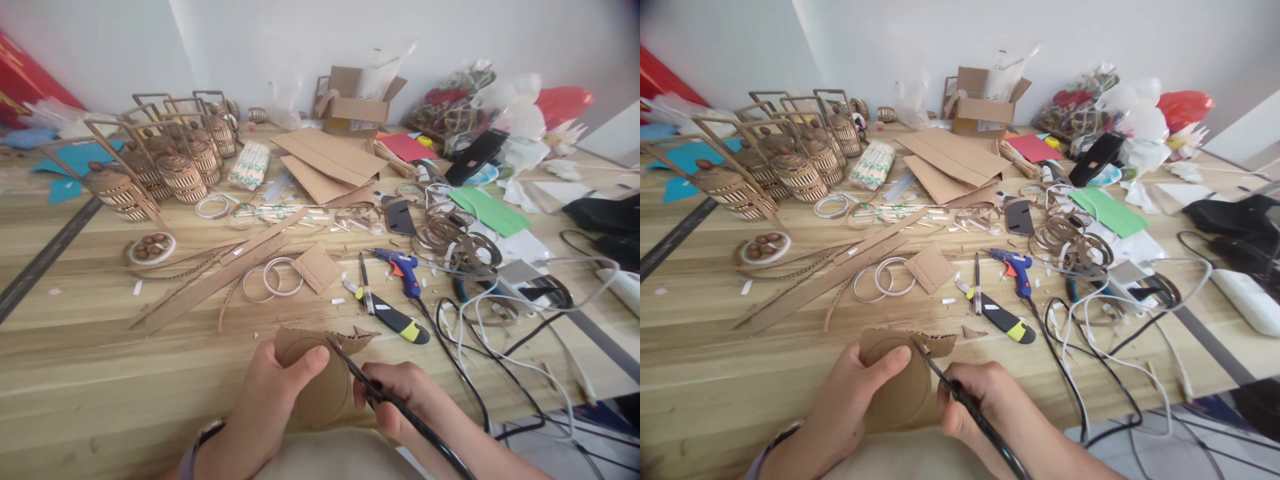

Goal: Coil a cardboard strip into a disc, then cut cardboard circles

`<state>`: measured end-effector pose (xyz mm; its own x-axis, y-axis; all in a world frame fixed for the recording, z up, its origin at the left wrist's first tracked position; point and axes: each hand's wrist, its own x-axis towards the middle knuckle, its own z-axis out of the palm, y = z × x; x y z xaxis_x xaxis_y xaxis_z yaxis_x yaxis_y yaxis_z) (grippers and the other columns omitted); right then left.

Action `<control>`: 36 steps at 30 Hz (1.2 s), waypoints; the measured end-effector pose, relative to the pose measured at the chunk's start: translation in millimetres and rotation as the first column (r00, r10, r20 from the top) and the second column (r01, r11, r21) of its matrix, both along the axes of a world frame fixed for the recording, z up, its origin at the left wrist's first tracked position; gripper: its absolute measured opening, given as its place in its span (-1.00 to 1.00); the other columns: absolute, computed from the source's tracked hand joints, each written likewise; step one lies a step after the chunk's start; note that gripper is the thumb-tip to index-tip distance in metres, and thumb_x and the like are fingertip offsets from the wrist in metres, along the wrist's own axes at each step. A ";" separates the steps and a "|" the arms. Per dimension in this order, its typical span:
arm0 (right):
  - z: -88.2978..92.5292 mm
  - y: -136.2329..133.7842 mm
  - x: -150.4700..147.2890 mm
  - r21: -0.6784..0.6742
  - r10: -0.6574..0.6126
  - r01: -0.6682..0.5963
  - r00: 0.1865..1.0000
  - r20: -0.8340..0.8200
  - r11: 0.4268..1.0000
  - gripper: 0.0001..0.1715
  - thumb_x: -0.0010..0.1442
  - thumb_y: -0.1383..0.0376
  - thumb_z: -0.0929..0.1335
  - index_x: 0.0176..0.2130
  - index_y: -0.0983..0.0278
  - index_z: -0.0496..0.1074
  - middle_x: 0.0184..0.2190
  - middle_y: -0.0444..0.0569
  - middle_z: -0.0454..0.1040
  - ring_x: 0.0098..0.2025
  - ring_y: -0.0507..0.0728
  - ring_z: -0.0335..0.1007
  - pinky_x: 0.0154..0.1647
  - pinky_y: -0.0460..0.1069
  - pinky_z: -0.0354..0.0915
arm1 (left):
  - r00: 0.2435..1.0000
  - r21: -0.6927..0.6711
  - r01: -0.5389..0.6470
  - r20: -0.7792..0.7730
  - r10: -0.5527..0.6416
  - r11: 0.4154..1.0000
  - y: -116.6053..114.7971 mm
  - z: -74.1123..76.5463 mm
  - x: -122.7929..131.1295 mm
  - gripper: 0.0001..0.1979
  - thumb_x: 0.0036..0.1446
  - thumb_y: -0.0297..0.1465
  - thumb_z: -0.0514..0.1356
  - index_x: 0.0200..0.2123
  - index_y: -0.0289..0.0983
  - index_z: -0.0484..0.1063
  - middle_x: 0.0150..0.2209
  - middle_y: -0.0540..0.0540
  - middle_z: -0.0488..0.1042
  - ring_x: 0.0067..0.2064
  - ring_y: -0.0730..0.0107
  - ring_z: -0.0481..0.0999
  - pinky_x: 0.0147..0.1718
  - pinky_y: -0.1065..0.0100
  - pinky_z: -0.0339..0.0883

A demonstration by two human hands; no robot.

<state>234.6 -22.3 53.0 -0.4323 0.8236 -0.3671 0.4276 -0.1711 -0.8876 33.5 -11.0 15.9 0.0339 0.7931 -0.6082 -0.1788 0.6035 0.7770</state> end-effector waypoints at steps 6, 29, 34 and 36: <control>-2.3 0.5 2.4 -0.015 0.003 -0.003 1.000 0.017 1.000 -0.08 0.05 -0.50 0.19 -0.40 0.29 0.40 -0.55 -0.17 0.18 -0.47 0.03 0.06 -0.50 -0.09 0.01 | 1.000 -0.006 -0.004 0.017 0.004 1.000 0.4 -0.8 0.6 -0.54 -0.15 -0.15 0.50 -0.20 -0.26 0.58 -0.23 -0.14 0.72 -0.19 0.04 0.69 -0.23 0.24 0.52; -8.3 -1.8 4.5 -0.031 0.021 -0.019 0.999 0.050 0.999 -0.11 0.03 -0.50 0.21 -0.46 0.26 0.32 -0.57 -0.22 0.12 -0.49 0.01 -0.02 -0.49 -0.09 -0.03 | 0.999 0.003 0.029 0.045 -0.029 1.000 -1.7 -1.2 0.3 -0.56 -0.13 -0.16 0.48 -0.17 -0.22 0.60 -0.21 -0.10 0.72 -0.13 0.04 0.68 -0.18 0.24 0.51; -12.0 -1.4 8.1 -0.040 0.023 -0.021 0.998 0.055 0.999 -0.18 0.07 -0.42 0.31 -0.41 0.28 0.40 -0.59 -0.23 0.11 -0.52 0.00 -0.04 -0.51 -0.09 -0.06 | 0.998 0.019 0.049 0.034 -0.050 0.999 0.2 -0.9 -0.8 -0.53 -0.11 -0.14 0.47 -0.14 -0.23 0.59 -0.17 -0.14 0.71 -0.08 -0.02 0.66 -0.10 0.17 0.49; -13.5 -1.0 9.6 -0.032 0.035 -0.034 0.998 0.051 0.999 -0.16 0.06 -0.43 0.31 -0.35 0.29 0.46 -0.60 -0.23 0.10 -0.53 0.00 -0.03 -0.53 -0.09 -0.08 | 0.999 0.001 0.039 0.008 -0.039 0.999 1.4 0.1 -0.8 -0.50 -0.15 -0.15 0.47 -0.13 -0.24 0.58 -0.20 -0.16 0.71 -0.07 -0.05 0.65 -0.08 0.13 0.49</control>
<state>244.2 -23.3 39.5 -0.4403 0.7965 -0.4144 0.4785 -0.1823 -0.8589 32.7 -9.6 16.0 0.0696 0.7914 -0.6074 -0.1618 0.6097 0.7759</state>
